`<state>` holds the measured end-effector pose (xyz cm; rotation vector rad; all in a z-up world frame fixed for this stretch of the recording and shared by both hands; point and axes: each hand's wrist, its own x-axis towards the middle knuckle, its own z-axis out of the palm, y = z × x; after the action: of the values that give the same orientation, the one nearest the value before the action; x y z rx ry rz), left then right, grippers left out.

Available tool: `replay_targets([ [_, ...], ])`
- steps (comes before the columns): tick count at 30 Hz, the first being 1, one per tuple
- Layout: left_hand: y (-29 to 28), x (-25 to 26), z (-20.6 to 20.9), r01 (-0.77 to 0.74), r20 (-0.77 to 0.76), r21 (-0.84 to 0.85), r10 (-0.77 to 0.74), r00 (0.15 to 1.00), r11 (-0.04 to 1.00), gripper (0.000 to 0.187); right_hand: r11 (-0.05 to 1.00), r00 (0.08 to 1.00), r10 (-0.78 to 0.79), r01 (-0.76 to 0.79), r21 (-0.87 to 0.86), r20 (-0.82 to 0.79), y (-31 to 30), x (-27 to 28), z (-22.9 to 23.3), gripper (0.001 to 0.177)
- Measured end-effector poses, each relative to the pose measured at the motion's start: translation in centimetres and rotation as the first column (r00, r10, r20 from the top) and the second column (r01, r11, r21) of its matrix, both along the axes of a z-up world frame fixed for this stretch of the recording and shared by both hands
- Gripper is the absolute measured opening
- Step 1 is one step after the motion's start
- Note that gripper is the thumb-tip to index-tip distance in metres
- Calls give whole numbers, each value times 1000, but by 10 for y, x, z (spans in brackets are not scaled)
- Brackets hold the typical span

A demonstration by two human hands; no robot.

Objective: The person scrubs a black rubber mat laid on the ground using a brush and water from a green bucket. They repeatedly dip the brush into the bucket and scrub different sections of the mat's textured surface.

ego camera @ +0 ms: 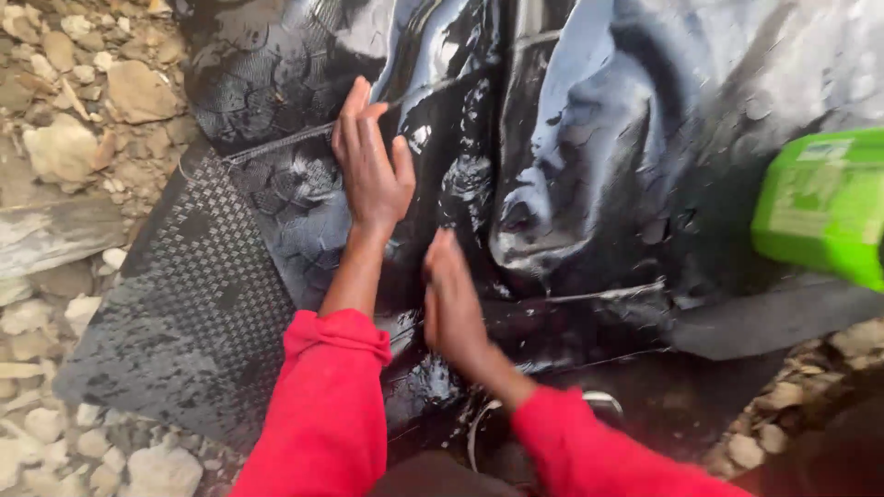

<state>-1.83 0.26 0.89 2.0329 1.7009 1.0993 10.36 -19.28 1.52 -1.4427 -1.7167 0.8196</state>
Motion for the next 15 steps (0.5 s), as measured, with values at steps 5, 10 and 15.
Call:
replay_targets([
  [5,1,-32,-3,239,-142,-275,-285,948,931,66,991,989,-132,131,-33,-63,-27,-23,10,60],
  [10,5,-58,23,335,-510,-436,-536,673,835,102,999,999,25,-25,-24,39,-55,17,7,53],
  [15,-7,-47,36,362,-483,-419,-542,687,833,94,995,979,78,-89,-53,-188,-72,-22,18,76],
])
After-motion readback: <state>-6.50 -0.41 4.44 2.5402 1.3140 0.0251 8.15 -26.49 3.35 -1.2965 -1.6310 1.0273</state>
